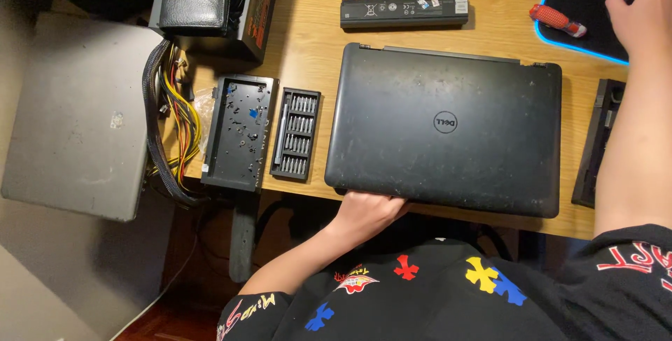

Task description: Disassemble a laptop and manipulate internal components using a screwdriver.

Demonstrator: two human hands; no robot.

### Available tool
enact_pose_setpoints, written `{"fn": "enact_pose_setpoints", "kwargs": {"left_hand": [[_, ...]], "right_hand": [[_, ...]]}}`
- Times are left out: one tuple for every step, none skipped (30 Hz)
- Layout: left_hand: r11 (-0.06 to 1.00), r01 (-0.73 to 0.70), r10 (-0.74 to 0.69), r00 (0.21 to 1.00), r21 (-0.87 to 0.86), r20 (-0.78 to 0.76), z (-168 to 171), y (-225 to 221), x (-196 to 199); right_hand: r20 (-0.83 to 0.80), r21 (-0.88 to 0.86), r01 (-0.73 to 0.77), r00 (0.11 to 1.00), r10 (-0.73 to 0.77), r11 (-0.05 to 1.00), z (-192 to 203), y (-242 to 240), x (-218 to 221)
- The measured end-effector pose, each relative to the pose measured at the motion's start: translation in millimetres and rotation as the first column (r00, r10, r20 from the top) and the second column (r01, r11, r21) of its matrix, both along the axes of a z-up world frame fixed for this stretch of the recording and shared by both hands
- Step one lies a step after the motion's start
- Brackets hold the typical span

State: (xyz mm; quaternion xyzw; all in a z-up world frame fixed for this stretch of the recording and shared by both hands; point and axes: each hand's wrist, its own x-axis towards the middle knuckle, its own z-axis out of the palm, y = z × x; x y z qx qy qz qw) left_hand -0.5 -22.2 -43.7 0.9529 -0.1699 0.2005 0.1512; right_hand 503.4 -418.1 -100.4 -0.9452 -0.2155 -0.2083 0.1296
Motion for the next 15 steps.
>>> {"fn": "enact_pose_setpoints", "kwargs": {"left_hand": [[1.0, -0.016, 0.016, 0.998, 0.011, 0.066, 5.3, 0.1, 1.0], [1.0, -0.016, 0.015, 0.998, 0.01, 0.066, 6.5, -0.1, 1.7], [1.0, -0.017, 0.017, 0.998, 0.01, 0.055, 8.0, 0.0, 2.0], [1.0, -0.019, 0.019, 0.999, 0.01, 0.045, 9.3, 0.0, 2.4], [1.0, -0.02, 0.019, 0.999, 0.011, 0.043, 13.1, 0.4, 2.6], [1.0, -0.022, 0.021, 0.997, 0.008, 0.079, 17.0, 0.8, 3.0], [1.0, -0.023, 0.022, 0.993, 0.006, 0.116, 21.3, 1.3, 4.1], [1.0, -0.023, 0.022, 0.993, 0.007, 0.116, 17.8, 0.9, 2.6], [1.0, -0.022, 0.02, 0.995, 0.021, 0.1, 14.1, 0.8, 2.3], [0.999, -0.021, 0.018, 0.996, 0.035, 0.084, 10.7, 0.5, 1.9], [0.999, -0.018, 0.014, 0.996, 0.037, 0.09, 14.5, 0.8, 2.6], [1.0, -0.021, 0.019, 0.995, 0.023, 0.099, 18.5, 0.8, 3.2], [1.0, -0.02, 0.019, 0.994, 0.009, 0.111, 21.9, 0.8, 4.9], [1.0, -0.012, 0.011, 0.993, 0.011, 0.12, 16.9, 0.3, 4.6], [1.0, -0.008, 0.007, 0.998, 0.013, 0.057, 12.3, 0.1, 2.9]], "right_hand": [[-0.005, -0.002, -0.008, 1.0, 0.008, 1.0, 4.6, 1.9, -1.3], [-0.005, -0.003, -0.008, 1.0, 0.008, 1.0, 3.9, 0.1, 2.4], [-0.047, 0.042, -0.018, 0.999, 0.02, 0.999, 2.4, -0.6, 6.4], [-0.087, 0.087, -0.027, 0.996, 0.035, 0.996, 0.9, -1.3, 10.6], [-0.089, 0.088, -0.028, 0.995, 0.035, 0.996, -4.4, -4.5, 16.1], [-0.115, 0.15, -0.052, 0.991, 0.07, 0.987, -9.5, -7.7, 21.8], [-0.137, 0.212, -0.074, 0.985, 0.105, 0.974, -13.6, -11.3, 27.9], [-0.137, 0.213, -0.074, 0.985, 0.104, 0.974, -17.8, -13.9, 30.2], [-0.104, 0.175, -0.081, 0.989, 0.101, 0.981, -21.2, -16.9, 33.3], [-0.071, 0.137, -0.088, 0.993, 0.099, 0.987, -24.3, -20.1, 36.3], [-0.065, 0.139, -0.086, 0.993, 0.096, 0.987, -11.9, -11.3, 27.3], [-0.061, 0.083, -0.038, 0.997, 0.043, 0.996, 0.5, -2.8, 18.2], [-0.051, 0.027, 0.016, 0.999, -0.014, 1.0, 14.0, 3.3, 8.5], [-0.042, 0.029, 0.023, 0.999, -0.022, 0.999, 20.4, 9.0, 2.0], [-0.047, 0.022, 0.064, 0.997, -0.062, 0.998, 24.5, 15.2, -5.9]]}}
